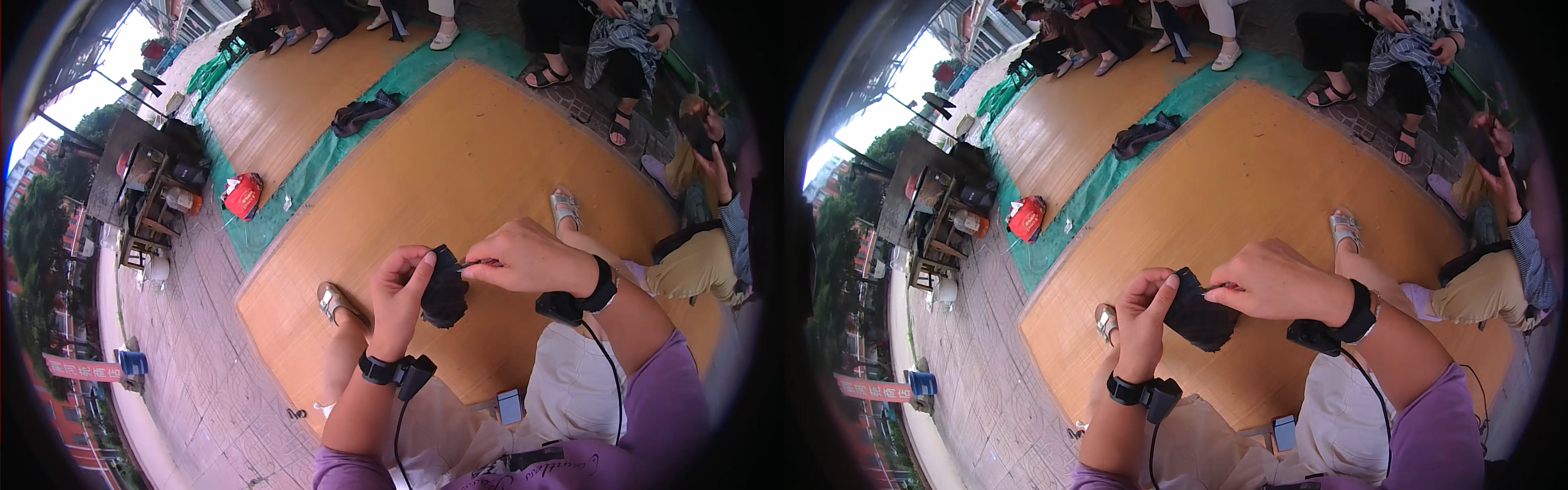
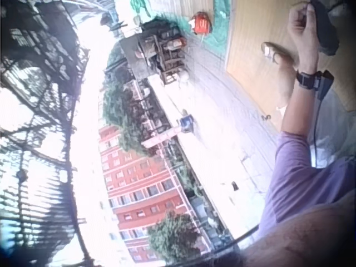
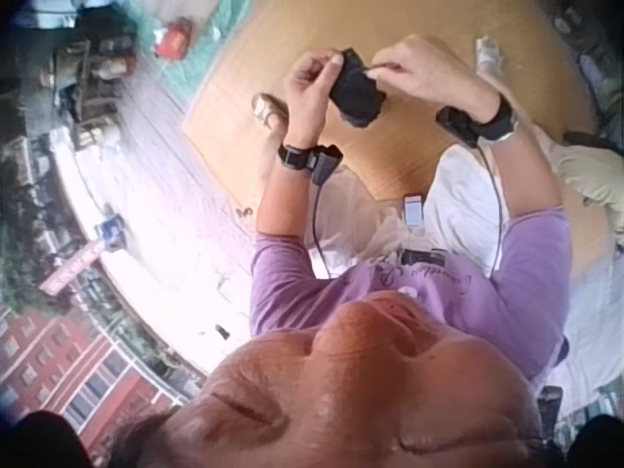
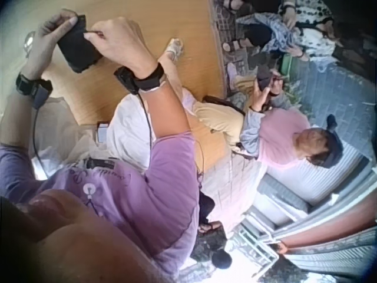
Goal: The person is using small snips to trim excess material or threads from a black leather or thick fabric component.
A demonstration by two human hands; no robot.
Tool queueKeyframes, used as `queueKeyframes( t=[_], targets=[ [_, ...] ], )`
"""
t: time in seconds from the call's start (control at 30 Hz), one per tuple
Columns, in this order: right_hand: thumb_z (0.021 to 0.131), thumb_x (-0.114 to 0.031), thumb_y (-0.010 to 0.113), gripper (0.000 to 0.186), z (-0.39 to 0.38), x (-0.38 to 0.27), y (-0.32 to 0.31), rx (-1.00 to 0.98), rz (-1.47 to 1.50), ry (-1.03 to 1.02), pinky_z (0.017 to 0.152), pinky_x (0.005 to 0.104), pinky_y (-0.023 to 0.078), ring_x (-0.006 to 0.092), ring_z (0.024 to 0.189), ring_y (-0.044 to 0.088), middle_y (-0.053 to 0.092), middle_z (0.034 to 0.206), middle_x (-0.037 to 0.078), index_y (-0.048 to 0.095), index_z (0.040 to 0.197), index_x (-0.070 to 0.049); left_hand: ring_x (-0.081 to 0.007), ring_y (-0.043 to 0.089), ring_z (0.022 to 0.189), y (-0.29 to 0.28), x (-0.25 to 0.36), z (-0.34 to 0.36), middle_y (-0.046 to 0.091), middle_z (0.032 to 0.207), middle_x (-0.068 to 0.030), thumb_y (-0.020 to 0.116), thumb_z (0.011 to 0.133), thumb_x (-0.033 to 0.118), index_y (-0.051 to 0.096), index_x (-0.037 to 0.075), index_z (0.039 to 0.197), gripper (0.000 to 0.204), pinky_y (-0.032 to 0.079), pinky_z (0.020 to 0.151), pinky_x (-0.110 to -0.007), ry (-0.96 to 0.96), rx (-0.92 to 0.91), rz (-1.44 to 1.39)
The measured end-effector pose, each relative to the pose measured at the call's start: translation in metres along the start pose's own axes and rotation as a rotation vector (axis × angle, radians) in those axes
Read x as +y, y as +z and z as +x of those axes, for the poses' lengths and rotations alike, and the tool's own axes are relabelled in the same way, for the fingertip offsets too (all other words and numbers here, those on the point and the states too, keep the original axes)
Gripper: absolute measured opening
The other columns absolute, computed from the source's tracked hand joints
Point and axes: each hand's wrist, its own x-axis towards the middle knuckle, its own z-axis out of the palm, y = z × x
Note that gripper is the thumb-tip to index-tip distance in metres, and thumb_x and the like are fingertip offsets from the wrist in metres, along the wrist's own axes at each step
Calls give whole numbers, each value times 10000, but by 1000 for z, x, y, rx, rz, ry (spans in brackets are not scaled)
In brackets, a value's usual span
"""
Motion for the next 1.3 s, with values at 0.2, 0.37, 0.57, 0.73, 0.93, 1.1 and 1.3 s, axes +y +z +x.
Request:
queueKeyframes(
  t=[0.2,0.37,0.57,0.73,0.93,1.1,1.3],
  targets=[
    [899,-286,623,279,-3,-2,6,-2,-43,-31,578,433,460,373,616,613,612,632,176,680,762,-50,-43,602,754,-3,-1,-7,682,863,-7,635,956,81,653,3,1009,97,469,673,-188,24,19,-5],
    [901,-295,623,273,-4,-3,4,-12,-24,-10,585,428,469,372,628,618,623,649,182,703,804,-52,-51,611,761,-4,-6,-4,685,862,-6,638,955,86,656,13,1007,92,473,688,-190,3,18,-25],
    [889,-314,633,275,-4,-3,1,-53,-37,6,594,424,473,365,644,629,636,665,171,711,846,-54,-49,611,765,-4,-9,-3,690,866,-5,641,955,92,658,17,1012,95,473,689,-190,5,4,-41],
    [872,-343,648,290,-7,-1,1,-6,-44,49,602,415,478,355,660,642,649,680,147,715,892,-62,-46,609,775,-4,-9,-1,694,877,-7,649,951,97,659,15,1016,105,475,690,-194,-2,-5,-53],
    [882,-355,633,297,-5,1,4,-44,-49,90,613,421,482,357,671,644,651,687,143,717,930,-74,-48,608,783,-4,-2,-6,683,869,5,645,951,99,665,23,992,88,465,719,-189,-2,33,-29],
    [904,-317,611,291,-5,3,6,-19,-32,11,604,444,469,378,654,627,627,663,166,656,811,-45,-48,604,781,0,-1,-5,679,866,7,643,952,95,667,23,991,86,464,720,-189,-7,13,-25],
    [917,-297,603,285,-6,4,11,-2,-44,-29,605,449,474,379,661,631,626,660,177,648,792,-45,-48,599,788,-1,-1,-8,674,872,9,640,952,92,664,21,996,87,464,729,-192,-5,14,-28]
  ],
)
